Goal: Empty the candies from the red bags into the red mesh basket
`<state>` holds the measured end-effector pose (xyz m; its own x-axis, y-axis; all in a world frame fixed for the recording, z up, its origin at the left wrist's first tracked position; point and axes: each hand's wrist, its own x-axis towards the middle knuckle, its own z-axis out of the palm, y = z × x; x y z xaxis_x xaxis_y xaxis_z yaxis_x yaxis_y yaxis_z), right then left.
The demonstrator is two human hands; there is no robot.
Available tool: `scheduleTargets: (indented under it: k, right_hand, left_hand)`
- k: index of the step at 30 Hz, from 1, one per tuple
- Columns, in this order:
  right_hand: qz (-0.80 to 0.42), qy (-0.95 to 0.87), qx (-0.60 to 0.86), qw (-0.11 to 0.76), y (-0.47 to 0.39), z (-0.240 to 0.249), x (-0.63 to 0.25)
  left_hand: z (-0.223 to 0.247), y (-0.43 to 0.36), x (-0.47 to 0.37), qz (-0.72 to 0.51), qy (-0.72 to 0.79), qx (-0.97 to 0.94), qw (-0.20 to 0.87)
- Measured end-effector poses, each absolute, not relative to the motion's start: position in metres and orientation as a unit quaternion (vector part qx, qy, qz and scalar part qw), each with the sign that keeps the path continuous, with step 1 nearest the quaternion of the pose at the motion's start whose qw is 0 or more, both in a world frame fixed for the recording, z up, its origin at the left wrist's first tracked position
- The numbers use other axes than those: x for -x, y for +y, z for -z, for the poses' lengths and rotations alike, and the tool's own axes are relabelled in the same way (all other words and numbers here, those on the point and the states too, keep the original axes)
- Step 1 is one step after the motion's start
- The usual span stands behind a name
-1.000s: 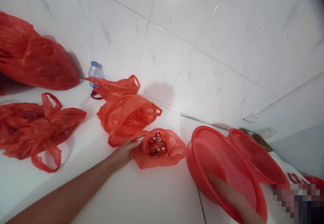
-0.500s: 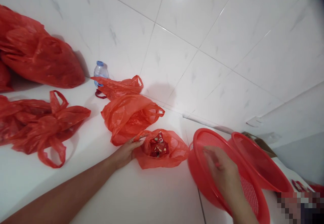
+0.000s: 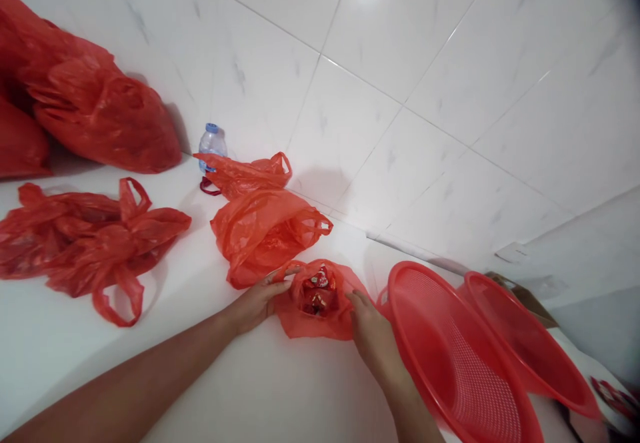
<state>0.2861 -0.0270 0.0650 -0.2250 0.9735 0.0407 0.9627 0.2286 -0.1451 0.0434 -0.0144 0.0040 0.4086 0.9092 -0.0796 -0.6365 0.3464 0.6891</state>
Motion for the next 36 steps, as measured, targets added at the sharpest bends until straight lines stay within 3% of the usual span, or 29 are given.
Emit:
scheduleTargets:
  k: [4, 8, 11, 18, 22, 25, 30, 36]
  right_hand:
    - [-0.017, -0.77, 0.637, -0.012, -0.035, -0.045, -0.297]
    - [-0.036, -0.752, 0.658, 0.019, -0.044, -0.034, -0.3]
    - [-0.074, -0.737, 0.658, 0.136, -0.053, -0.042, -0.299]
    - [-0.106, -0.628, 0.545, 0.545, -0.087, -0.094, -0.299]
    - [-0.196, -0.45, 0.568, 0.661, -0.096, -0.123, -0.299]
    - [-0.289, -0.376, 0.5, 0.724, -0.09, -0.134, -0.297]
    - [-0.325, -0.373, 0.443, 0.747, -0.075, -0.136, -0.287]
    - [-0.24, -0.382, 0.584, 0.674, -0.074, -0.133, -0.265]
  left_hand:
    - [0.0, -0.013, -0.043, -0.489, 0.23, -0.305, 0.784]
    - [0.003, -0.014, -0.043, -0.49, 0.252, -0.313, 0.774]
    - [0.002, -0.011, -0.042, -0.52, 0.261, -0.322, 0.747]
    - [-0.036, -0.005, -0.028, -0.621, 0.337, -0.361, 0.609]
    - [-0.071, -0.016, -0.027, -0.632, 0.363, -0.414, 0.545]
    - [-0.097, -0.03, -0.031, -0.635, 0.383, -0.476, 0.472]
    - [-0.128, -0.053, -0.038, -0.613, 0.398, -0.608, 0.31]
    - [-0.127, -0.064, -0.049, -0.562, 0.376, -0.633, 0.377]
